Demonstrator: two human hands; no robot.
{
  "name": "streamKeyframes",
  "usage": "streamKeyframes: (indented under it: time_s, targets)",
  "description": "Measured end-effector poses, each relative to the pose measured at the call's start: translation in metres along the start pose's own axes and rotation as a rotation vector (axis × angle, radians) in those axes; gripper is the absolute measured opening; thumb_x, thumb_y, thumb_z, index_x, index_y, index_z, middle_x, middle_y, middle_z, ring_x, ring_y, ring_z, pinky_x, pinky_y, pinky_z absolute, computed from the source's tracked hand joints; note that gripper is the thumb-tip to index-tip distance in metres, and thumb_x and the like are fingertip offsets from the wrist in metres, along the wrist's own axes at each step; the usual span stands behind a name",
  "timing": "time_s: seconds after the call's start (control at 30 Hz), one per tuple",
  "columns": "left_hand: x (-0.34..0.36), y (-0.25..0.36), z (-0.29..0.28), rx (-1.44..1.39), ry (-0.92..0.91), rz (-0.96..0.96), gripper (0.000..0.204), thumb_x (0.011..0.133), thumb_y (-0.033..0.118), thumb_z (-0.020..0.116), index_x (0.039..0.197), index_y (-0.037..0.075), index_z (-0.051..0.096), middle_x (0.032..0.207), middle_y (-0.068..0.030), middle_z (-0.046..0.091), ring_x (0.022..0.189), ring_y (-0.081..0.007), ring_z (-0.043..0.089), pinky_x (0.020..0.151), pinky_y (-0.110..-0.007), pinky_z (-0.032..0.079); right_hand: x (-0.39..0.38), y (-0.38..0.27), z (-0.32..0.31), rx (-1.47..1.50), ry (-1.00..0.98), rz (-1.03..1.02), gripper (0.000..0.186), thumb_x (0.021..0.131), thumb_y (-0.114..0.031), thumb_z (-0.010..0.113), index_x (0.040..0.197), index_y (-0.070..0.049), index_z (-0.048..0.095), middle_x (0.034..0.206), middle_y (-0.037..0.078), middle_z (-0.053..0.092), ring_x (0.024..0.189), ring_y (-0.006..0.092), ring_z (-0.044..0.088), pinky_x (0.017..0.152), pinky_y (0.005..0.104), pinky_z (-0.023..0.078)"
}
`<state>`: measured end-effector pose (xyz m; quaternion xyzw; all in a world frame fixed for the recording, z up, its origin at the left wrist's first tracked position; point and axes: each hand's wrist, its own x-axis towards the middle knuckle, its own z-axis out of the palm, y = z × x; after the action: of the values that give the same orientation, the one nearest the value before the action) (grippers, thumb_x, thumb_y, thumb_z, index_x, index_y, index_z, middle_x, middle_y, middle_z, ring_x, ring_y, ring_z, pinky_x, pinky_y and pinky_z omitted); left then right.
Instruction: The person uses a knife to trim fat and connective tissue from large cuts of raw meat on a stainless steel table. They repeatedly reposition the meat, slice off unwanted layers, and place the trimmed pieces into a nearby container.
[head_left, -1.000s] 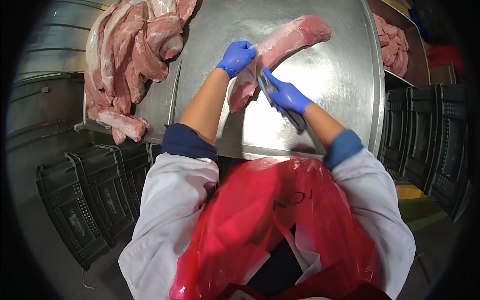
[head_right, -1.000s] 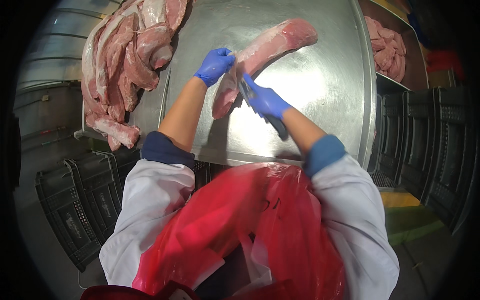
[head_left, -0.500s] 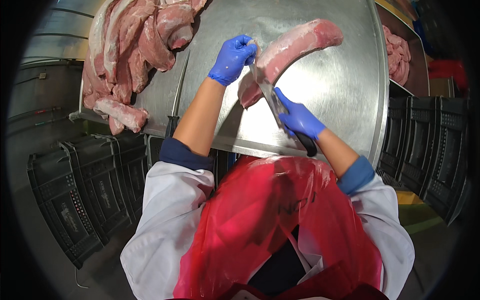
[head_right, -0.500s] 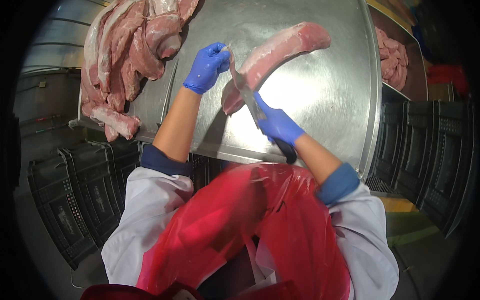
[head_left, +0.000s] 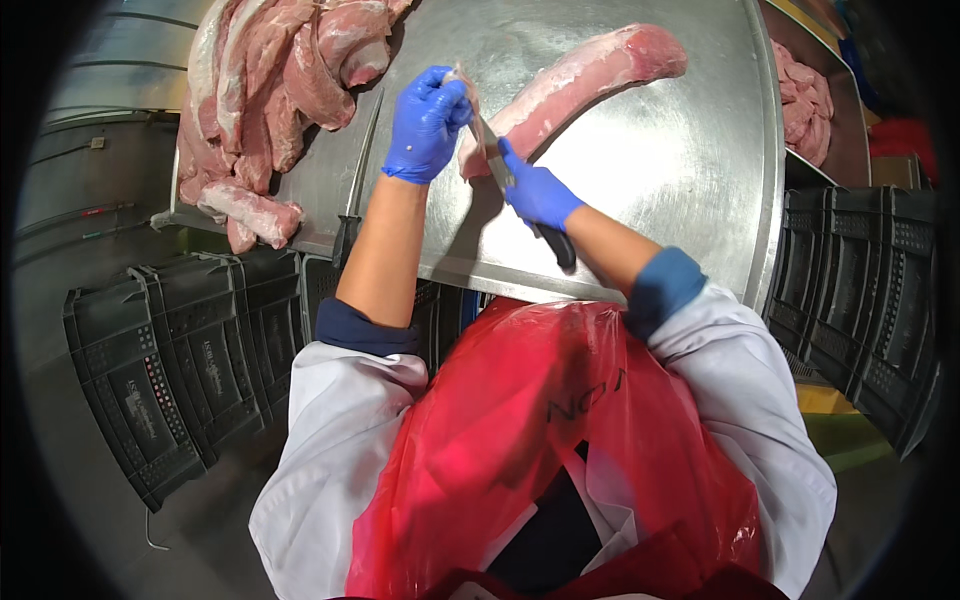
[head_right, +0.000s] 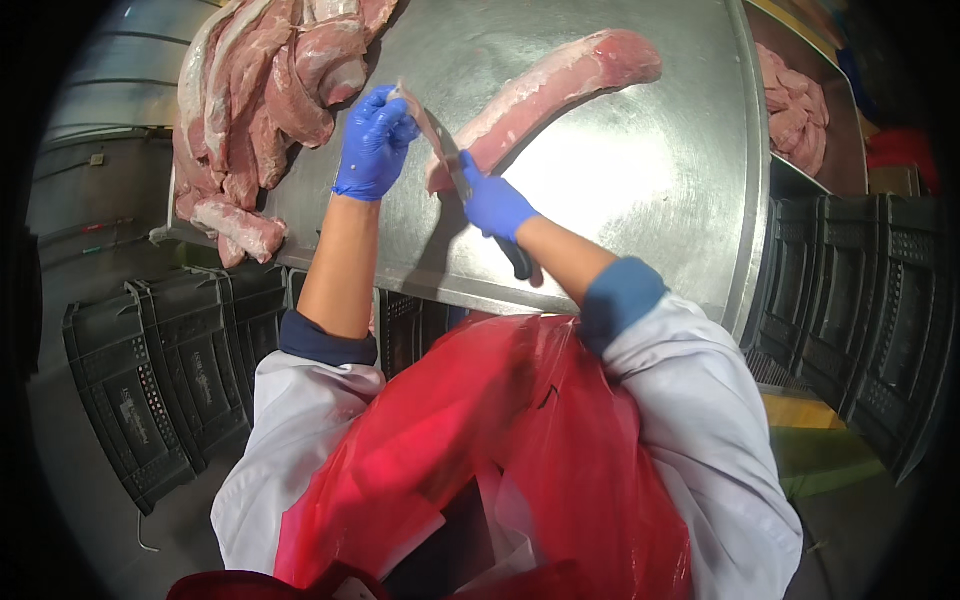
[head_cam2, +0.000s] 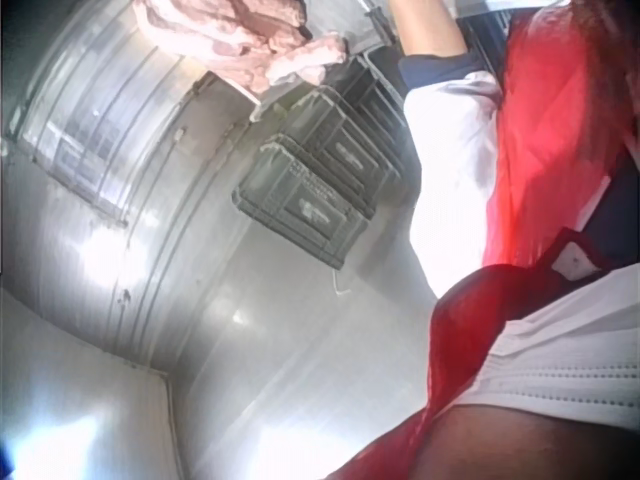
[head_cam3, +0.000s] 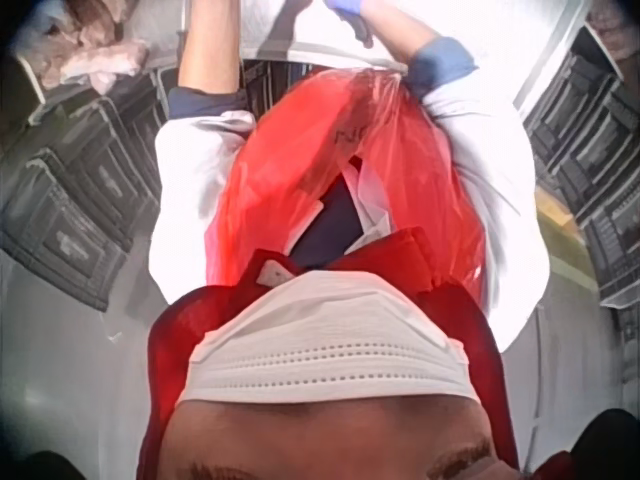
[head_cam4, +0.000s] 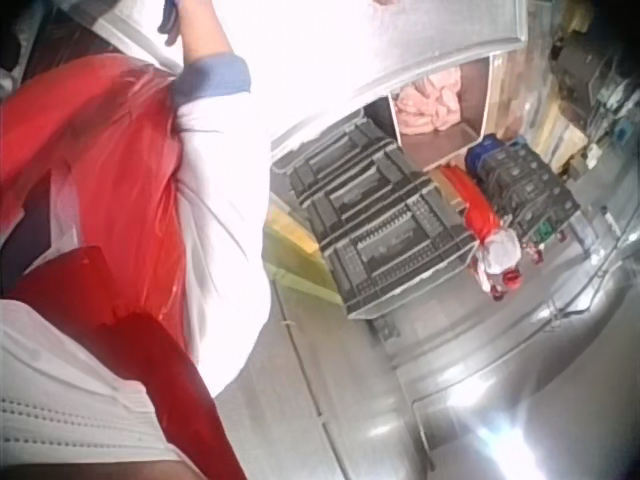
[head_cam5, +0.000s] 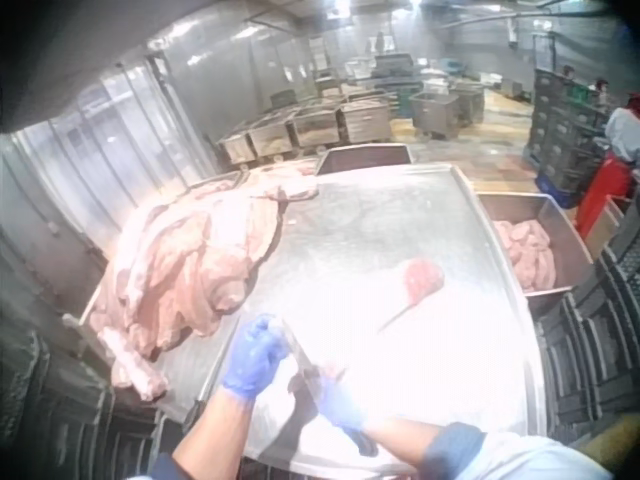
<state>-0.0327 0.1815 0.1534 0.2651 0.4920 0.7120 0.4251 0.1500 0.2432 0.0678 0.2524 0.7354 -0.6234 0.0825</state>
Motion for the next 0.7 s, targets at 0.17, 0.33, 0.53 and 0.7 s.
streamKeyframes:
  time_s: [0.17,0.33,0.53,0.7]
  targets:
    - [-0.021,0.047,0.006,-0.118,-0.029,0.090,0.006,0.094,0.003,0.058,0.088,0.004,0.056,0.074,-0.0001,0.051,0.058,-0.0056,0.037,0.054,-0.021,0.030,-0.066,-0.005,-0.005,0.050,-0.133,-0.027,0.070,0.099,-0.019,0.043,0.161,-0.018,0.012,0.079,0.018,0.065,0.056,0.0233,0.065,0.057,0.0377,0.057]
    - [-0.016,0.083,0.064,-0.175,-0.094,0.143,0.008,0.092,0.005,0.062,0.089,0.010,0.056,0.072,0.0030,0.048,0.056,-0.0075,0.035,0.053,-0.023,0.029,0.016,-0.010,0.005,0.057,0.014,-0.259,0.082,0.084,-0.010,0.053,0.159,-0.008,0.022,0.073,0.020,0.068,0.056,0.0270,0.067,0.055,0.0386,0.055]
    - [-0.008,0.133,0.218,-0.026,-0.468,0.364,0.025,0.095,0.005,0.058,0.120,0.004,0.059,0.090,-0.0064,0.069,0.070,-0.0151,0.068,0.073,-0.030,0.060,-0.077,-0.024,-0.022,0.147,-0.209,-0.184,0.080,0.090,-0.012,0.049,0.162,-0.031,0.021,0.078,0.011,0.060,0.058,0.0153,0.057,0.053,0.0339,0.049]
    - [-0.035,-0.037,0.390,0.237,-0.872,0.228,0.023,0.094,0.024,0.057,0.102,0.006,0.067,0.073,-0.0134,0.064,0.065,-0.0263,0.066,0.065,-0.040,0.054,-0.086,0.033,-0.057,0.332,0.075,-0.152,0.052,0.096,-0.030,0.055,0.140,-0.005,0.049,0.088,0.013,0.066,0.068,0.0208,0.064,0.062,0.0377,0.054]
